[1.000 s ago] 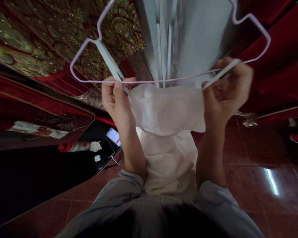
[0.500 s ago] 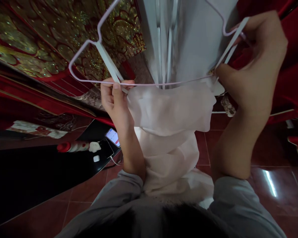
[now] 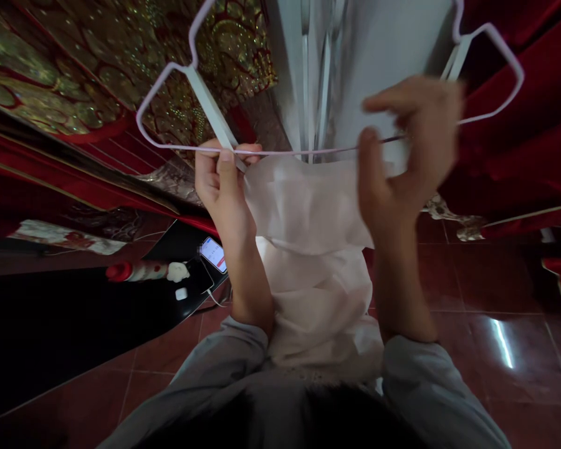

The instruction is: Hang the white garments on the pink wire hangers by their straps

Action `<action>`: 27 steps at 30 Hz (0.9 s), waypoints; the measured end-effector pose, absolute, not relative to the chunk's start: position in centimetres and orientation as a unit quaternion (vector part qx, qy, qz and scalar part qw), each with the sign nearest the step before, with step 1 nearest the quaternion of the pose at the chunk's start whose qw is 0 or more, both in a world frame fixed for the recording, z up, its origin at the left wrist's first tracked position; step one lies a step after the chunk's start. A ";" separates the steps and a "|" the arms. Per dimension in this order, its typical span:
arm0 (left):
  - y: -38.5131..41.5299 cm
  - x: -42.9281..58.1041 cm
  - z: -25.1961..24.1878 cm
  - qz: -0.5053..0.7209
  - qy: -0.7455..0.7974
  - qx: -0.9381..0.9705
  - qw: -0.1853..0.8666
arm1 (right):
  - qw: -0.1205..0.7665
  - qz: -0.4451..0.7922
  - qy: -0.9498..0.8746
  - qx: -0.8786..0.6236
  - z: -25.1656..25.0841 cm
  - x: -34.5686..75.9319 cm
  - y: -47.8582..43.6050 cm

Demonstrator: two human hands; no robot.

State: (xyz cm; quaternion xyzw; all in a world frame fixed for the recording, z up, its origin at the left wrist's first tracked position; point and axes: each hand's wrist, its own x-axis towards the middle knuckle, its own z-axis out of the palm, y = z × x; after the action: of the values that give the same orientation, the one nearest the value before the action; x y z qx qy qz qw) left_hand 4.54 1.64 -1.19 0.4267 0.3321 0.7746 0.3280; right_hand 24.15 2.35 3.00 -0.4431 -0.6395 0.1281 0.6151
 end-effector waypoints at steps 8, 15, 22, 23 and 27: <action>0.4 3.7 -0.6 0.770 0.383 0.441 0.256 | 0.478 0.097 -0.735 -0.472 0.2 21.8 -0.4; -1.8 1.3 0.8 0.703 0.430 0.494 0.277 | 0.513 0.054 -0.723 -0.460 -1.3 21.7 -0.1; -1.0 -0.8 6.2 0.724 0.297 0.453 0.427 | 0.517 0.052 -0.717 -0.463 -2.0 21.4 0.2; -0.8 -1.2 6.6 0.744 0.281 0.434 0.423 | 0.509 0.052 -0.721 -0.468 -1.9 21.4 0.2; -0.5 -2.7 5.8 0.821 0.256 0.383 0.337 | 0.485 0.037 -0.730 -0.480 -1.5 21.8 0.0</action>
State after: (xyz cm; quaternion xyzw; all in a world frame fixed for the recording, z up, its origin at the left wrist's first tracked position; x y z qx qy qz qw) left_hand -2.75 -0.48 5.80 0.3827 0.2563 0.8212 0.3368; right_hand 21.83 0.01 -1.50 -0.4804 -0.7299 0.0373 0.4847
